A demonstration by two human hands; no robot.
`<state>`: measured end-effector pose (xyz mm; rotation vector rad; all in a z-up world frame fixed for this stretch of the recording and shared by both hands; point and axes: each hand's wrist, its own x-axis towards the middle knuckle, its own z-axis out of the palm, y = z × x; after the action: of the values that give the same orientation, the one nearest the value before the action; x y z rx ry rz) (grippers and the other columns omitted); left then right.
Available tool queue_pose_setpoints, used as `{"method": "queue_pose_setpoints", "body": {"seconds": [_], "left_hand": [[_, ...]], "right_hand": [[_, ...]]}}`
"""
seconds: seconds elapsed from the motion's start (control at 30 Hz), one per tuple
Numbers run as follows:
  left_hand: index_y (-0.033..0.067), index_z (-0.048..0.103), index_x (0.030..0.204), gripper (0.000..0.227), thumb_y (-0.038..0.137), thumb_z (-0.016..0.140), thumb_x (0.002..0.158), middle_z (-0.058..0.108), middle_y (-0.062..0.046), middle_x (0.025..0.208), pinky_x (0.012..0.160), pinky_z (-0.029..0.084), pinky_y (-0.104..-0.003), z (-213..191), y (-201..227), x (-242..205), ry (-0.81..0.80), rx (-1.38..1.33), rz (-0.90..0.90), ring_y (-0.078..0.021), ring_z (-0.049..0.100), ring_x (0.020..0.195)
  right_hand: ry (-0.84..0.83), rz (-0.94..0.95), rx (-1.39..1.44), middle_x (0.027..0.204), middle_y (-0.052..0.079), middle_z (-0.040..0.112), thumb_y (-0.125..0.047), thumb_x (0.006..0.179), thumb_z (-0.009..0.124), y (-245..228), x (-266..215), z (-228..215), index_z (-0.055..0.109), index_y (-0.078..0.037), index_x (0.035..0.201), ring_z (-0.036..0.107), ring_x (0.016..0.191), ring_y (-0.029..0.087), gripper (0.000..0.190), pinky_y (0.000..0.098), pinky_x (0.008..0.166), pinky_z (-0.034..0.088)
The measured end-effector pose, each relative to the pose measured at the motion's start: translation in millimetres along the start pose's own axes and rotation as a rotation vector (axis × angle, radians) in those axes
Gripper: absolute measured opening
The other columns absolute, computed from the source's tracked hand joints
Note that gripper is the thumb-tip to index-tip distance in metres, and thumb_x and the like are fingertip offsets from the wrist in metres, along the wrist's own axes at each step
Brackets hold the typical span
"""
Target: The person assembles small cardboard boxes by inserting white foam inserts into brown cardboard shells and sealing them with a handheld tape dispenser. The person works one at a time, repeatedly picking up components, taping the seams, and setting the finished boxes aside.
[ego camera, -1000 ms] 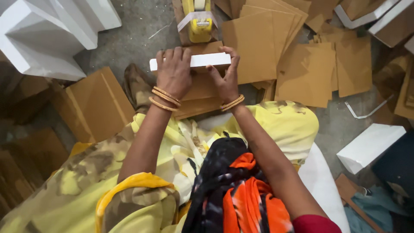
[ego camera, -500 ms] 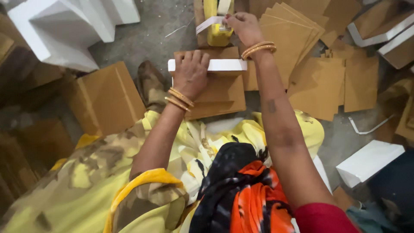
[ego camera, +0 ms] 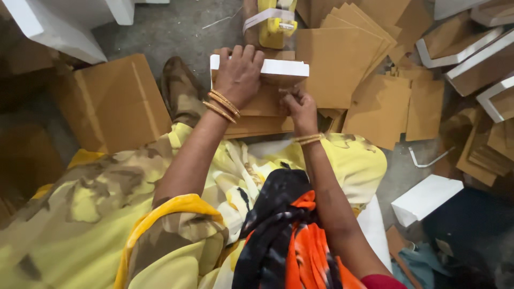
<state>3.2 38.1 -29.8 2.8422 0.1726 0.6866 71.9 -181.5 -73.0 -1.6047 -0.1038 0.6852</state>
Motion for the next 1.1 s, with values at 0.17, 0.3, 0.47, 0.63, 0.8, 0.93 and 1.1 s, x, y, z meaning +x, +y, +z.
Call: {"method": "queue_pose_setpoints", "body": {"seconds": [0.17, 0.3, 0.47, 0.63, 0.8, 0.93, 1.1], "left_hand": [[0.0112, 0.062, 0.108, 0.025, 0.018, 0.065, 0.084, 0.059, -0.008, 0.101, 0.088, 0.041, -0.043, 2.2, -2.1, -3.5, 0.008, -0.015, 0.021, -0.0266, 0.058, 0.099], [0.0109, 0.062, 0.106, 0.023, 0.019, 0.065, 0.085, 0.059, -0.008, 0.100, 0.088, 0.041, -0.043, 2.6, -5.3, -4.8, -0.001, -0.060, 0.047, -0.0271, 0.058, 0.098], [0.0107, 0.061, 0.110, 0.024, 0.016, 0.063, 0.086, 0.060, -0.009, 0.102, 0.089, 0.041, -0.043, -2.1, -2.7, -7.2, -0.029, -0.033, 0.048, -0.0273, 0.058, 0.099], [0.0097, 0.061, 0.115, 0.030, 0.014, 0.062, 0.086, 0.060, -0.008, 0.104, 0.095, 0.041, -0.042, -12.2, -7.7, -11.5, -0.023, -0.023, 0.061, -0.0261, 0.057, 0.104], [0.0084, 0.060, 0.117, 0.031, 0.016, 0.063, 0.087, 0.060, -0.009, 0.106, 0.093, 0.040, -0.041, -8.5, -5.9, -9.1, -0.021, -0.014, 0.066, -0.0262, 0.057, 0.106], [0.0088, 0.060, 0.115, 0.032, 0.015, 0.063, 0.084, 0.060, -0.008, 0.103, 0.094, 0.041, -0.041, -7.8, -11.5, -4.3, -0.068, -0.025, 0.063, -0.0262, 0.057, 0.104], [0.0093, 0.060, 0.111, 0.029, 0.018, 0.065, 0.084, 0.061, -0.009, 0.102, 0.096, 0.042, -0.042, -7.1, -12.4, 8.3, -0.162, -0.084, 0.066, -0.0287, 0.059, 0.102]], "right_hand": [[0.210, -0.171, -0.323, 0.081, 0.008, 0.067, -0.006, 0.092, 0.072, 45.4, 47.2, -25.6, 0.064, 0.001, 0.094, 0.060, 0.073, 0.015, 0.011, 0.0311, 0.066, 0.052], [0.212, -0.345, -0.729, 0.090, 0.008, 0.074, -0.008, 0.096, 0.073, 67.3, 68.0, -54.5, 0.068, -0.002, 0.100, 0.069, 0.085, 0.016, 0.009, 0.0296, 0.078, 0.057], [-0.145, -0.306, -0.580, 0.110, 0.011, 0.068, -0.004, 0.092, 0.069, 43.9, 80.0, -71.6, 0.054, -0.001, 0.134, 0.064, 0.095, 0.016, 0.045, 0.0305, 0.081, 0.055], [-0.193, -0.332, -0.359, 0.119, 0.013, 0.075, -0.001, 0.100, 0.059, -39.2, 79.7, -57.2, 0.046, -0.004, 0.154, 0.070, 0.108, 0.018, 0.056, 0.0308, 0.095, 0.056], [-0.274, -0.153, -0.172, 0.112, 0.011, 0.074, -0.007, 0.106, 0.062, -82.5, 89.5, -12.0, 0.038, -0.007, 0.157, 0.069, 0.098, 0.014, 0.056, 0.0289, 0.085, 0.058], [-0.262, -0.089, -0.128, 0.103, 0.015, 0.073, 0.004, 0.093, 0.066, -84.7, 116.4, 9.3, 0.035, -0.008, 0.152, 0.074, 0.085, 0.020, 0.068, 0.0309, 0.073, 0.061], [-0.289, -0.075, 0.071, 0.119, 0.015, 0.070, 0.017, 0.086, 0.067, -70.8, 141.1, 4.4, 0.039, 0.001, 0.154, 0.076, 0.091, 0.027, 0.075, 0.0394, 0.078, 0.066]]}}
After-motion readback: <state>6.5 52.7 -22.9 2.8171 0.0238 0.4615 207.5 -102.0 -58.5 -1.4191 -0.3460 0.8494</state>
